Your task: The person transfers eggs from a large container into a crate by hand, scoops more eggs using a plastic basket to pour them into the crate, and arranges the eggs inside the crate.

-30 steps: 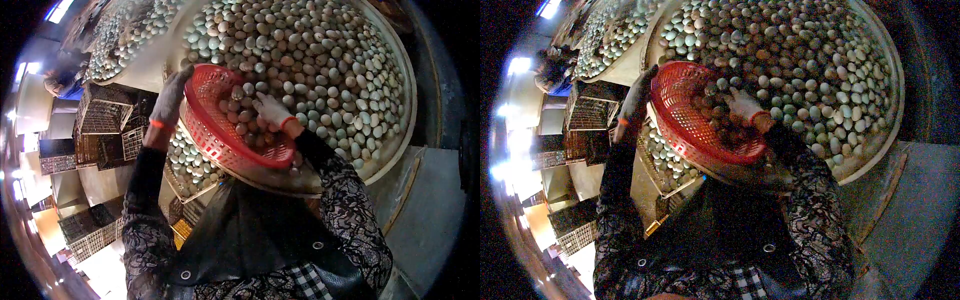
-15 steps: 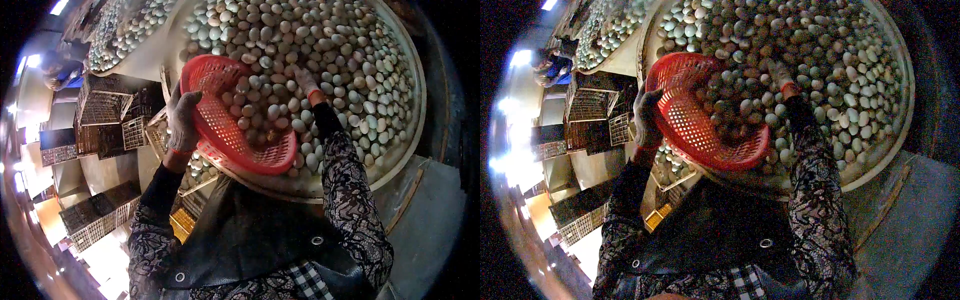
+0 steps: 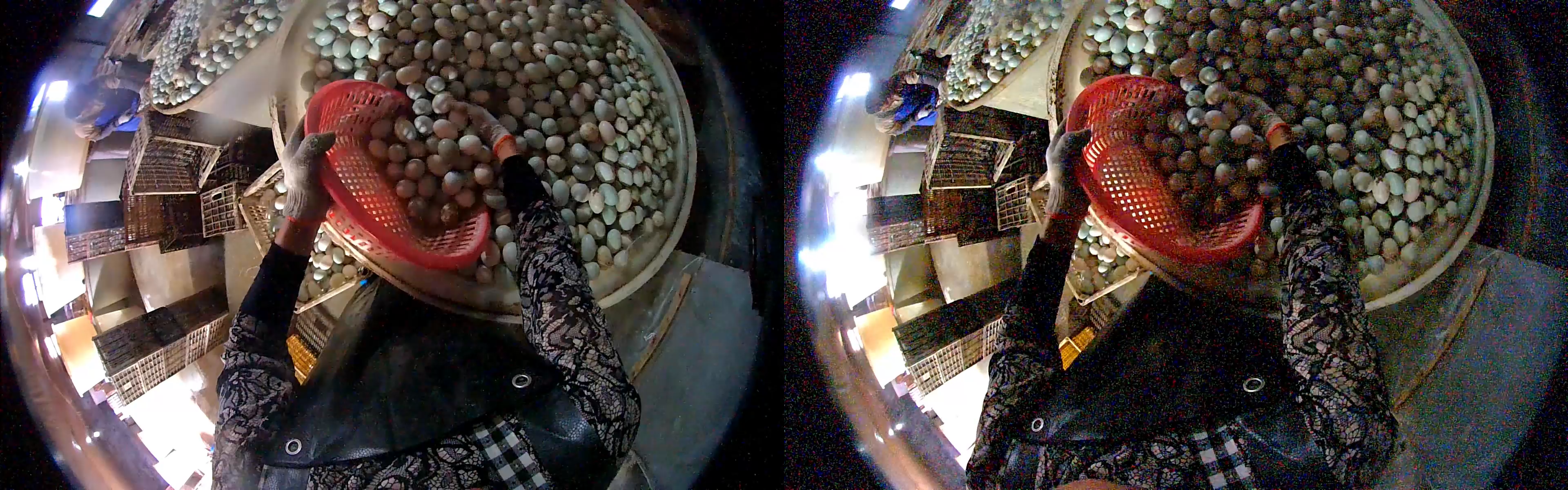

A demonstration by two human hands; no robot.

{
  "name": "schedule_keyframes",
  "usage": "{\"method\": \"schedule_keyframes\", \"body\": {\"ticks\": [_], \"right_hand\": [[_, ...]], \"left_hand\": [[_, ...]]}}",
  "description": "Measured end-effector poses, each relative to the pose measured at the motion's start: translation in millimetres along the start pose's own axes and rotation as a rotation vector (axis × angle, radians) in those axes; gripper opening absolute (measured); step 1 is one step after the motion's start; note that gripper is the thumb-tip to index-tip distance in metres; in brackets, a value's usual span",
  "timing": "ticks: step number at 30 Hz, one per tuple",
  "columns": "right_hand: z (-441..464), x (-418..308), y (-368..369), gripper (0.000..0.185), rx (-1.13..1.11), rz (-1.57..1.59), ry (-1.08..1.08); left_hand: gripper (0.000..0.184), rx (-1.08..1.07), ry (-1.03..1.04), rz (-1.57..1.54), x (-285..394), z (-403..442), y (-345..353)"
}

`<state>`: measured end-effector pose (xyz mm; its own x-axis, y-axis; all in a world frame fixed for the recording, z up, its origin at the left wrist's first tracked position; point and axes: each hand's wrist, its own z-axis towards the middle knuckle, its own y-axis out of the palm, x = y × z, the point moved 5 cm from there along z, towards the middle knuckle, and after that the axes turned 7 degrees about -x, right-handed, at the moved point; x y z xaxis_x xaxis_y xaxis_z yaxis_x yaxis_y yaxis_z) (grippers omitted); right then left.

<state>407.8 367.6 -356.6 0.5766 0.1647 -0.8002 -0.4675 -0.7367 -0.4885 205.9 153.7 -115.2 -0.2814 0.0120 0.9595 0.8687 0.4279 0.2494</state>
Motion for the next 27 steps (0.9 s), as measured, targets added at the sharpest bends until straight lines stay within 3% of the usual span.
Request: {"method": "schedule_keyframes", "body": {"ticks": [5,7,8,9,11,12,13,15,16,19,20,22,24,25,27], "right_hand": [[-5,-55,34,0.042,-0.161,0.861,-0.098],[-17,-91,50,0.014,-0.263,0.933,-0.311],[-17,-88,62,0.013,-0.189,0.907,-0.202],[-21,-87,80,0.02,-0.378,1.102,-0.11],[-7,-68,97,0.032,0.053,0.22,-0.118],[-12,-71,101,0.04,0.255,-0.176,-0.015],[-28,-91,97,0.04,0.257,-0.178,-0.007],[-50,-131,105,0.039,-0.07,-0.976,-0.217],[-59,-136,104,0.039,-0.071,-0.981,-0.214],[-79,-135,84,0.037,0.137,-0.246,0.098],[-88,-142,71,0.037,0.14,-0.247,0.104],[-111,-138,43,0.037,-0.078,0.105,0.124],[-109,-107,8,0.039,0.114,-0.243,0.019],[-105,-80,4,0.039,0.11,-0.242,0.024],[-93,-36,-2,0.034,0.382,-0.507,-0.174]], "left_hand": [[0.055,-0.038,0.009,0.022,-2,2,-4],[0.052,0.008,-0.012,-0.014,-7,2,-9],[0.052,0.009,-0.01,-0.016,-6,1,-11],[0.051,-0.023,0.0,-0.047,-6,0,-11],[0.049,-0.06,0.014,-0.084,-11,3,-14],[0.048,-0.032,0.006,-0.117,-20,7,-22],[0.047,-0.008,-0.005,-0.15,-27,9,-28],[0.047,-0.007,-0.012,-0.109,-30,11,-34],[0.046,0.006,-0.013,-0.061,-30,11,-37],[0.047,-0.014,-0.012,-0.03,-26,9,-39],[0.047,-0.019,-0.015,-0.034,-24,9,-37],[0.048,0.035,-0.075,-0.121,-24,5,-35],[0.048,0.017,-0.035,-0.066,-19,1,-32],[0.048,-0.004,0.009,-0.005,-16,0,-31],[0.049,0.014,-0.021,-0.043,-24,5,-34]]}}
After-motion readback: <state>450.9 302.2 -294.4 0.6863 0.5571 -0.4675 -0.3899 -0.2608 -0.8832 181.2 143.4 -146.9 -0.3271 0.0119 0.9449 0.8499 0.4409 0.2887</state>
